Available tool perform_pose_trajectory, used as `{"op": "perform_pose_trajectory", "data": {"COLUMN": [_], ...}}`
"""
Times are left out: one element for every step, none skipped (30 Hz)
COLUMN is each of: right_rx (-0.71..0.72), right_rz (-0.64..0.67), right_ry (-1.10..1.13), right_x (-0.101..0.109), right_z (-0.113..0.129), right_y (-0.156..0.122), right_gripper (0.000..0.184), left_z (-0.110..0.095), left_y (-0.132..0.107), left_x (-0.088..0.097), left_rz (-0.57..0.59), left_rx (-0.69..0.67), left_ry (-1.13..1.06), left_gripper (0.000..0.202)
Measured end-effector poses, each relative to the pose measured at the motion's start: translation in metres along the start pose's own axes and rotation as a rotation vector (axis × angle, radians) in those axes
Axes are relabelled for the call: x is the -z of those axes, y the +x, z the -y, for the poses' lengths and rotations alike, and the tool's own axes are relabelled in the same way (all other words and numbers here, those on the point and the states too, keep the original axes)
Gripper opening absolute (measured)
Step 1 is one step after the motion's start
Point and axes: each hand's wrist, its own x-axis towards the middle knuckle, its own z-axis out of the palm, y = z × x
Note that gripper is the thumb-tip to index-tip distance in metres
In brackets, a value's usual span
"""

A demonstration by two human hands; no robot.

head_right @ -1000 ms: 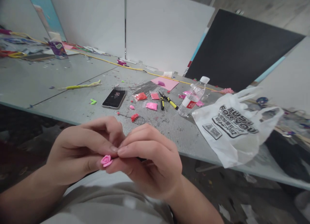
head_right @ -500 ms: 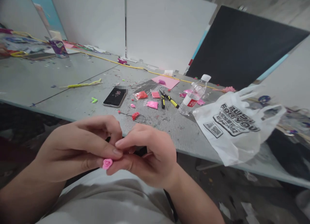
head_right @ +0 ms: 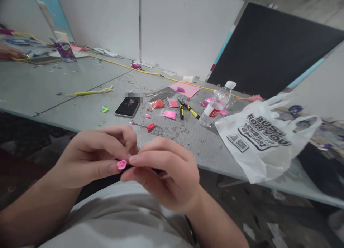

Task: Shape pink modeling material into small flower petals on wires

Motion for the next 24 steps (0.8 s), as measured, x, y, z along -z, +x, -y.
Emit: {"op": "perform_pose_trajectory", "data": {"right_rx": [-0.022,-0.041,-0.049,-0.05,-0.045,-0.036,-0.025,-0.012,0.004,0.027,0.062,0.106,0.148,0.187,0.199,0.179,0.152,0.119,0.087,0.076,0.07,0.086,0.083,0.084], "right_rz": [0.02,0.035,0.043,0.049,0.053,0.058,0.062,0.067,0.07,0.073,0.076,0.079,0.079,0.078,0.076,0.08,0.086,0.095,0.108,0.12,0.128,0.129,0.133,0.138], "right_ry": [-0.04,-0.074,-0.101,-0.123,-0.141,-0.155,-0.169,-0.181,-0.192,-0.198,-0.197,-0.19,-0.179,-0.165,-0.159,-0.163,-0.171,-0.182,-0.194,-0.197,-0.196,-0.186,-0.182,-0.176], "right_x": [0.0,-0.001,-0.002,-0.002,-0.003,-0.003,-0.002,-0.001,0.001,0.002,0.004,0.006,0.008,0.009,0.009,0.01,0.01,0.01,0.01,0.009,0.01,0.01,0.009,0.009], "right_z": [0.002,0.004,0.006,0.007,0.008,0.009,0.01,0.011,0.012,0.013,0.014,0.014,0.015,0.016,0.017,0.018,0.019,0.021,0.022,0.024,0.025,0.025,0.025,0.024], "right_y": [0.003,0.006,0.01,0.012,0.014,0.015,0.015,0.014,0.012,0.01,0.008,0.006,0.003,0.001,-0.001,-0.004,-0.006,-0.007,-0.009,-0.01,-0.01,-0.01,-0.01,-0.009], "right_gripper": [0.038,0.037,0.036,0.035,0.033,0.032,0.03,0.029,0.027,0.025,0.024,0.024,0.025,0.027,0.027,0.027,0.026,0.025,0.024,0.023,0.022,0.021,0.021,0.021], "left_z": [0.001,0.002,0.002,0.002,0.002,0.001,0.0,-0.001,-0.002,-0.003,-0.004,-0.005,-0.005,-0.006,-0.008,-0.009,-0.01,-0.012,-0.014,-0.015,-0.017,-0.018,-0.019,-0.02], "left_y": [-0.001,-0.002,-0.003,-0.004,-0.004,-0.005,-0.005,-0.005,-0.004,-0.004,-0.004,-0.004,-0.004,-0.004,-0.004,-0.004,-0.004,-0.004,-0.004,-0.003,-0.003,-0.002,-0.001,0.0], "left_x": [-0.001,-0.002,-0.002,-0.003,-0.003,-0.004,-0.004,-0.003,-0.003,-0.003,-0.003,-0.002,-0.002,-0.001,-0.001,0.0,0.001,0.002,0.003,0.004,0.004,0.005,0.006,0.006], "left_rz": [-0.002,0.001,0.006,0.01,0.015,0.017,0.02,0.022,0.027,0.032,0.037,0.041,0.047,0.049,0.054,0.058,0.064,0.071,0.08,0.091,0.104,0.115,0.126,0.135], "left_rx": [0.012,0.023,0.034,0.047,0.059,0.075,0.094,0.111,0.124,0.132,0.135,0.129,0.128,0.127,0.124,0.12,0.117,0.114,0.11,0.107,0.111,0.114,0.115,0.112], "left_ry": [-0.034,-0.067,-0.096,-0.122,-0.144,-0.16,-0.172,-0.177,-0.18,-0.18,-0.178,-0.175,-0.165,-0.146,-0.121,-0.091,-0.06,-0.03,-0.007,0.012,0.03,0.044,0.055,0.063], "left_gripper": [0.012,0.013,0.013,0.013,0.013,0.012,0.012,0.012,0.011,0.011,0.011,0.011,0.011,0.011,0.011,0.012,0.012,0.012,0.012,0.011,0.009,0.007,0.006,0.005]}}
